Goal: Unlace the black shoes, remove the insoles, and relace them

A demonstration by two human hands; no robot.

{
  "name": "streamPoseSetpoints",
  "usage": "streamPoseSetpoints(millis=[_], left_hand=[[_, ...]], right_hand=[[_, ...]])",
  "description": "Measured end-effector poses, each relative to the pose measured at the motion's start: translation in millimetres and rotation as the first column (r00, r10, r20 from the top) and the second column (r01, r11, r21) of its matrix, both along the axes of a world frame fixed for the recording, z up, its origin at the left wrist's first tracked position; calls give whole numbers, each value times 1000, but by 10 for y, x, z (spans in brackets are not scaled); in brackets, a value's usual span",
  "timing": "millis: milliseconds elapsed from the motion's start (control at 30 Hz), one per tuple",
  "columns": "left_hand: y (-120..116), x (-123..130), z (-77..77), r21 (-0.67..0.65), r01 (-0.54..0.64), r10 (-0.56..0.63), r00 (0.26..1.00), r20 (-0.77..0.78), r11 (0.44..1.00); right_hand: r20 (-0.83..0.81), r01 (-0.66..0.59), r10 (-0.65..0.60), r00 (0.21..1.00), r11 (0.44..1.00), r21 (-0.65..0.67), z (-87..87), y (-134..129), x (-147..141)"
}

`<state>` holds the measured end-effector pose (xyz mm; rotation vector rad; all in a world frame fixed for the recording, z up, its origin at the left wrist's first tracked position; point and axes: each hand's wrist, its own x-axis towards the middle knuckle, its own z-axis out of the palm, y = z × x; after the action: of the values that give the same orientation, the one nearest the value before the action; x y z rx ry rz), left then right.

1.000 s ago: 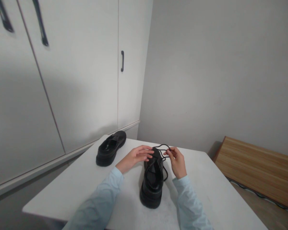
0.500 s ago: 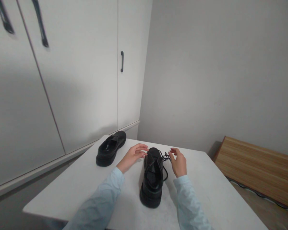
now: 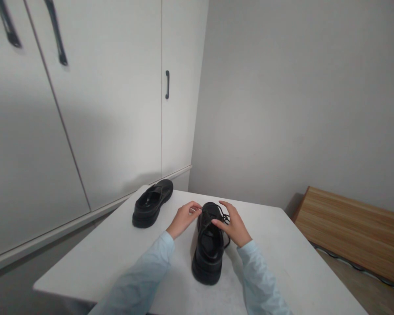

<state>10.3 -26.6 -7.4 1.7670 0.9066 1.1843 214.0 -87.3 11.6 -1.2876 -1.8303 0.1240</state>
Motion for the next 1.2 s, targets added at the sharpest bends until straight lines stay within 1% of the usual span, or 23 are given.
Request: streamPoseSetpoints(millis=[100, 200, 300, 400, 533, 633, 767, 900, 1000, 1100, 1200], left_hand=[[-12, 10, 5, 14, -32, 33, 999, -27, 999], [-5, 31, -16, 25, -46, 47, 997, -55, 999], [10, 73, -75, 16, -39, 40, 998, -41, 999], [41, 123, -159, -31, -29, 29, 1000, 6, 999], [101, 164, -254, -80, -14, 18, 999, 50, 997], [129, 176, -280, -99, -11, 19, 997, 77, 995], [117, 180, -254, -147, -17, 35, 992, 120, 989], [71, 163, -182, -230, 4, 43, 979, 199, 973], [41, 137, -130, -266, 66, 23, 948, 318, 962], [34, 112, -99, -260, 125, -3, 905, 425, 957], [45, 92, -75, -247, 136, 3, 870, 492, 960]], right_hand=[[55, -34, 36, 998, 999, -42, -41, 4, -7], [108, -38, 48, 993, 995, -94, -68, 4, -17], [139, -24, 47, 989, 986, -163, -62, -12, -36], [162, -8, 45, 986, 975, -222, -31, -33, -51], [191, -15, 57, 980, 977, -214, -11, -46, -55], [205, 14, 23, 978, 983, -180, -34, -42, -49], [222, 55, -19, 975, 986, -158, -58, -38, -39], [236, 64, -31, 971, 989, -133, -47, -42, -35], [245, 70, -38, 969, 990, -123, -38, -45, -36], [245, 76, -45, 968, 990, -118, -35, -48, -38], [248, 80, -51, 968, 991, -111, -33, -50, -36]])
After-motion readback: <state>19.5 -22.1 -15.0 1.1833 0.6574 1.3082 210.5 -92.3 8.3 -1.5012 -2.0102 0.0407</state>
